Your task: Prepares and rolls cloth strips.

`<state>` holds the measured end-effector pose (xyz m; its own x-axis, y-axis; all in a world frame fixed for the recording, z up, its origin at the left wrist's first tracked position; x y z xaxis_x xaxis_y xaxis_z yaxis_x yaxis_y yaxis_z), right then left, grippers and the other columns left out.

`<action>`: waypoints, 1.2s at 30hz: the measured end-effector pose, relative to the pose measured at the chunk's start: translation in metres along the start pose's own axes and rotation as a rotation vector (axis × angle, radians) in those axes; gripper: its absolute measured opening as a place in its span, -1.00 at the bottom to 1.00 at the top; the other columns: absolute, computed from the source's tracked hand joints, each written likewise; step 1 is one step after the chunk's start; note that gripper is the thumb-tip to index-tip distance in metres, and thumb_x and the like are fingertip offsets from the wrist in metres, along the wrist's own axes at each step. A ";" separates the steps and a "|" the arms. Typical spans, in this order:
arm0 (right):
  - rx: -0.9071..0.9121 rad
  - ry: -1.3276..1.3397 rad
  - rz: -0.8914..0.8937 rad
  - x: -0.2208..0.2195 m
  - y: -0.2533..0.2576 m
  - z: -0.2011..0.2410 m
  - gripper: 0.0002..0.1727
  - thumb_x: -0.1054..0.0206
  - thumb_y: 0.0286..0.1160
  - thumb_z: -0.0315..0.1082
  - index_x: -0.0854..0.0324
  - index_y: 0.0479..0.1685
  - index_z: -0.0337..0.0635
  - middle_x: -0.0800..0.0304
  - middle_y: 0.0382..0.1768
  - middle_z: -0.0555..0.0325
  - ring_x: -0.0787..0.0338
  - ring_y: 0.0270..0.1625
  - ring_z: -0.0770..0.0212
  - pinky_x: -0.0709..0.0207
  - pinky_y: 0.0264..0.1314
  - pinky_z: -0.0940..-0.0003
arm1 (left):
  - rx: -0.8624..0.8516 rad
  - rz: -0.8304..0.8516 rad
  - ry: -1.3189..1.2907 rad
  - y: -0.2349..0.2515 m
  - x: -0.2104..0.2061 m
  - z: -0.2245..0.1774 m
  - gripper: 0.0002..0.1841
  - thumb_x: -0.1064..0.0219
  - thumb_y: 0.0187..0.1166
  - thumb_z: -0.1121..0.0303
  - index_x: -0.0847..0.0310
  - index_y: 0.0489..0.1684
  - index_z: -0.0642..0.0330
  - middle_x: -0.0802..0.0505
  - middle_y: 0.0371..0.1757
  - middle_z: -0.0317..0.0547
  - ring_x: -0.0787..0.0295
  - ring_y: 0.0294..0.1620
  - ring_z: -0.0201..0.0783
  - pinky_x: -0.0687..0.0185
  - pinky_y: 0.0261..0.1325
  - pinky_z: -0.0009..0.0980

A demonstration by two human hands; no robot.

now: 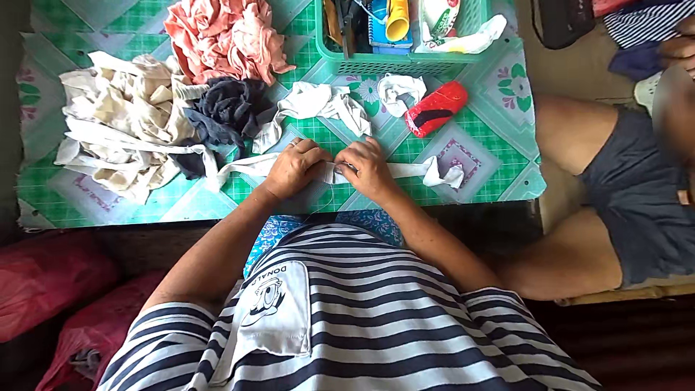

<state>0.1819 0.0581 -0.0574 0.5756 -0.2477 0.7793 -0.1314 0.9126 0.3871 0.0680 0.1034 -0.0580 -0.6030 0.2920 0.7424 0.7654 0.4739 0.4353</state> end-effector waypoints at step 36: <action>-0.007 -0.128 -0.004 -0.001 -0.005 0.004 -0.85 -0.41 0.54 -0.32 -0.84 -0.13 -0.17 -0.80 -0.24 -0.03 -0.81 -0.06 -0.08 -0.35 0.49 -0.29 | 0.255 -0.012 0.092 -0.001 -0.010 0.000 -0.86 -0.40 0.55 0.39 -0.81 -0.12 0.25 -0.83 -0.09 0.19 -0.74 0.09 0.25 -0.57 0.13 0.12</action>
<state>0.1789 0.0525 -0.0581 0.4682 -0.2902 0.8346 -0.1238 0.9137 0.3871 0.0731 0.0997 -0.0660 -0.5798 0.2135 0.7863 0.6699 0.6742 0.3109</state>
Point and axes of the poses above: each hand's wrist, its own y-axis towards the middle knuckle, its own x-axis out of the back of the hand, z = x × y, the point moved 10 cm from there along y, towards the middle knuckle
